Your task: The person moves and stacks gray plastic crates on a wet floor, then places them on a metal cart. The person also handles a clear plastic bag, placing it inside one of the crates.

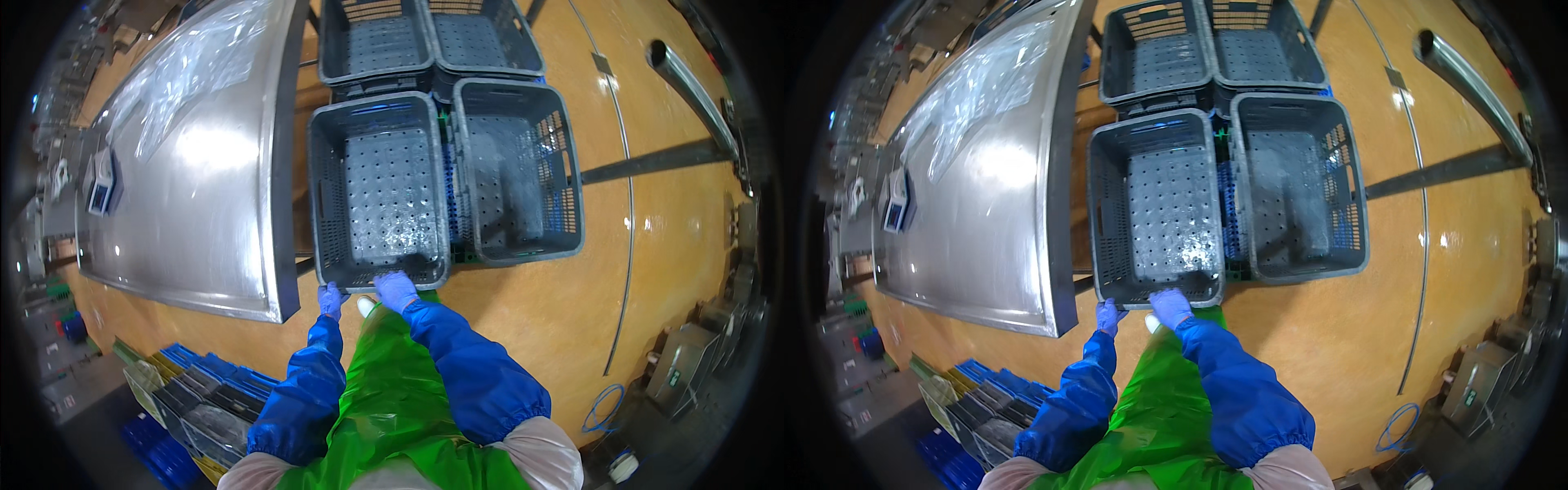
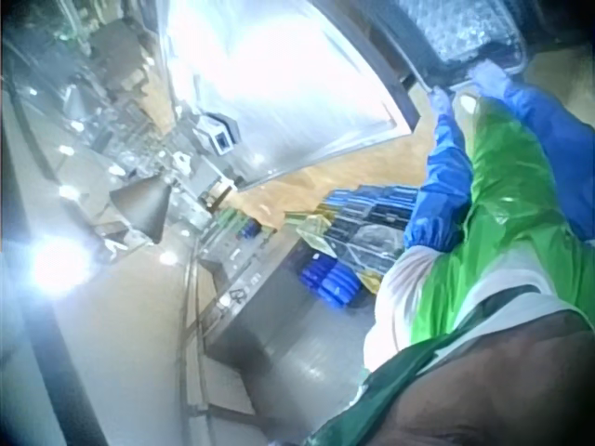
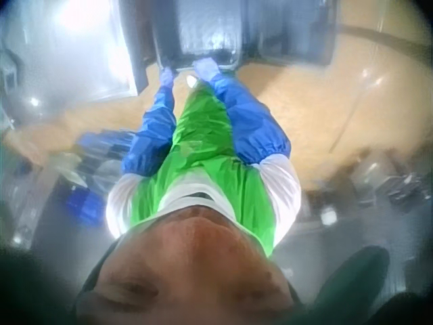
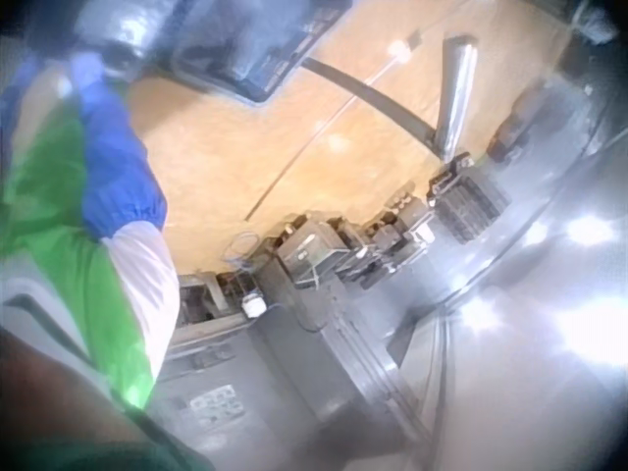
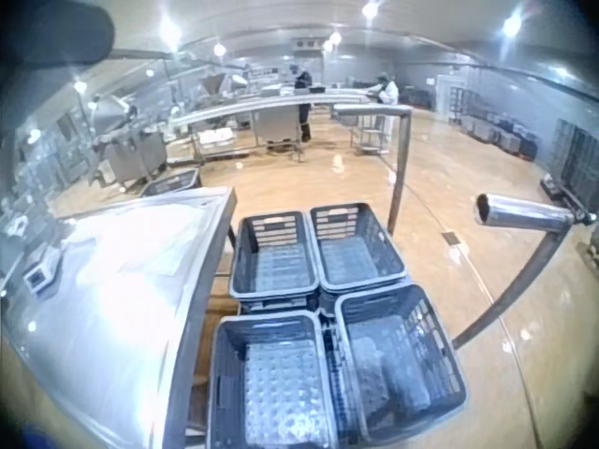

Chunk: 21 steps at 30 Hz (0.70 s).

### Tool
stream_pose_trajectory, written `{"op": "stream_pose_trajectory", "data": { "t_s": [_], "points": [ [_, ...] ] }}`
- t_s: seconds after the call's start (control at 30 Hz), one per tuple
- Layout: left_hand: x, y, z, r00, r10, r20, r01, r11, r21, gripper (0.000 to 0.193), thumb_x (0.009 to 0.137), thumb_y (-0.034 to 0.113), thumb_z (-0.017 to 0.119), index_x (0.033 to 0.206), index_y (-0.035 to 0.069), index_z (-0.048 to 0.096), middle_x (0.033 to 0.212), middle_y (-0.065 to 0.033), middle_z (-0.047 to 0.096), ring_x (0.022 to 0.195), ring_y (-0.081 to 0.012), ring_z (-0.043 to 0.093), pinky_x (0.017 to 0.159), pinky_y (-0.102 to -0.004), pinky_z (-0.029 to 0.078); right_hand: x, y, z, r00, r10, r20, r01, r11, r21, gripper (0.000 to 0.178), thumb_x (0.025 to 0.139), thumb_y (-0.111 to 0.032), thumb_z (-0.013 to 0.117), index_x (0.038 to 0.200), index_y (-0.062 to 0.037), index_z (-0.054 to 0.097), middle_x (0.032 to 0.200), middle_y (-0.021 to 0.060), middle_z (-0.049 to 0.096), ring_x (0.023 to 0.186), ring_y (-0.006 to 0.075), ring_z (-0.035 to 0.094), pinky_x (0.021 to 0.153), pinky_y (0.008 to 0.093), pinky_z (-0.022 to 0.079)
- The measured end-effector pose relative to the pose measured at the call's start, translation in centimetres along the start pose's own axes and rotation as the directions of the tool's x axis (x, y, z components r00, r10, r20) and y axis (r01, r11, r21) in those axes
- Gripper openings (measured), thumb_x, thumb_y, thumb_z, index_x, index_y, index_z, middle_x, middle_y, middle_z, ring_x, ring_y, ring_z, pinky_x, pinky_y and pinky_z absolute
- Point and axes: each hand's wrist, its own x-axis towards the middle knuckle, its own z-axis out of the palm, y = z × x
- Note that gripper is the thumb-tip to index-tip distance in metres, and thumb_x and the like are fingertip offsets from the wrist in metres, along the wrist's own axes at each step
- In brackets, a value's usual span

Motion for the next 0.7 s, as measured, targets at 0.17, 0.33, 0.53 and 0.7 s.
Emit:
{"op": "stream_pose_trajectory", "data": {
  "t_s": [0.17,0.33,0.53,0.7],
  "points": [
    [-0.6,1.2,0.4,0.984,0.109,-0.139,-0.098,0.992,0.085,0.027,0.088,0.027,0.048,0.104,0.005,0.045,0.098,-0.0133,0.056,0.085,-0.0248,0.060,0.070,-0.0418,0.054,-2.9,1.7,-5.0,0.747,0.465,-0.475,-0.385,0.885,0.261,0.065,0.073,-0.039,0.064,0.125,-0.0053,0.043,0.122,0.0173,0.042,0.121,0.0339,0.033,0.102,0.0494,0.022],
    [1.4,1.2,-0.1,0.961,0.113,-0.253,-0.079,0.987,0.141,0.028,0.088,0.028,0.048,0.104,0.006,0.047,0.097,-0.0126,0.057,0.083,-0.0241,0.060,0.065,-0.0401,0.054,-2.8,7.0,-1.5,0.440,0.846,-0.303,-0.599,0.527,0.602,0.045,0.083,-0.025,0.055,0.120,-0.0014,0.042,0.109,0.0235,0.051,0.099,0.0400,0.051,0.084,0.0456,0.042],
    [1.5,1.0,1.2,0.934,0.005,-0.358,0.078,0.973,0.217,0.036,0.082,0.030,0.061,0.100,0.003,0.047,0.093,-0.0110,0.057,0.087,-0.0258,0.057,0.068,-0.0385,0.050,-2.8,7.5,-1.2,0.472,0.833,-0.290,-0.566,0.538,0.625,0.035,0.087,-0.019,0.048,0.119,-0.0034,0.042,0.102,0.0232,0.055,0.088,0.0408,0.056,0.074,0.0475,0.045],
    [0.6,0.3,2.3,0.949,0.050,-0.312,0.049,0.952,0.302,0.033,0.084,0.025,0.057,0.100,0.003,0.040,0.096,-0.0139,0.054,0.086,-0.0262,0.058,0.065,-0.0393,0.053,-2.3,9.8,-2.2,0.491,0.835,-0.248,-0.593,0.529,0.607,0.033,0.089,-0.022,0.046,0.116,-0.0034,0.043,0.106,0.0217,0.055,0.087,0.0419,0.057,0.074,0.0489,0.045]
  ]
}}
